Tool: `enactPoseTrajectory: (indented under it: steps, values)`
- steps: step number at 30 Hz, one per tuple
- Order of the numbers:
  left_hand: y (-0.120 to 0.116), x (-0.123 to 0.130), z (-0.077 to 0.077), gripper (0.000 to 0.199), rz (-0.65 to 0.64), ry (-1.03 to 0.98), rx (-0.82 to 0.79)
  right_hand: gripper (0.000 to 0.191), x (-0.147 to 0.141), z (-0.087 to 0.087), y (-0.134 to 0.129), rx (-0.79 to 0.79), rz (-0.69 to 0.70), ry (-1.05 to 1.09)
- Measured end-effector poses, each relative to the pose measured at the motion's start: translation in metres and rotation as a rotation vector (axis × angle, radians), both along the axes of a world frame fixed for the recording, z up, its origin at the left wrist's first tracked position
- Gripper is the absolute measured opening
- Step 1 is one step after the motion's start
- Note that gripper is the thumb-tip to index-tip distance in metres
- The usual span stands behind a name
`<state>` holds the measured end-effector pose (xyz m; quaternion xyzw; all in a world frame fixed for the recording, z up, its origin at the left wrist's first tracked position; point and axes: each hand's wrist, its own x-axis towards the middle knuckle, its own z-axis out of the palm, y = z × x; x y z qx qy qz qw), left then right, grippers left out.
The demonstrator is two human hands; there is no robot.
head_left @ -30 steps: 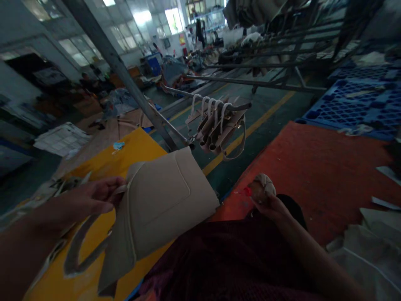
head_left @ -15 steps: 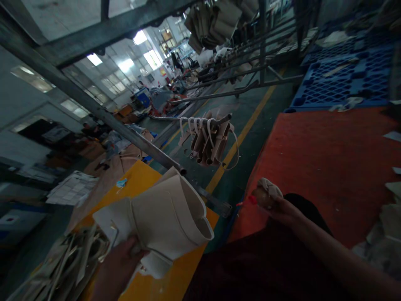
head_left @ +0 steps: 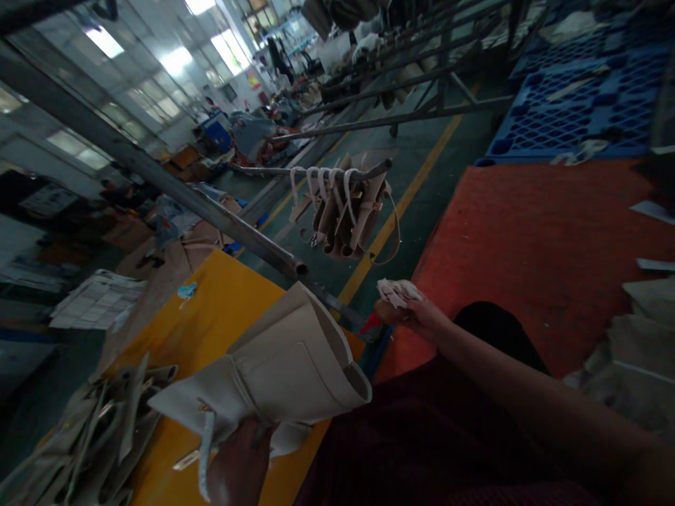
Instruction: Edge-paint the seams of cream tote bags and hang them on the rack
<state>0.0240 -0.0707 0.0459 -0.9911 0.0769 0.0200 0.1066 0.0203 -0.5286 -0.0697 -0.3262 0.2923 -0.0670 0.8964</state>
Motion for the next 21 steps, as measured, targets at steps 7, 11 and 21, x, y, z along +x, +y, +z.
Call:
enactPoseTrajectory:
  steps: [7,11,21]
  values:
    - [0.004,-0.010,-0.007,0.018,-0.057,-0.156,-0.096,0.060,0.050,0.014,0.024,-0.074,-0.048,0.129]
    - [0.008,-0.012,-0.017,0.020,-0.068,-0.210,-0.073,0.055,0.071,0.021,0.026,-0.111,-0.065,0.161]
    - [0.013,-0.014,-0.023,0.021,-0.159,-0.283,-0.075,0.065,0.070,0.007,0.022,-0.126,-0.045,0.140]
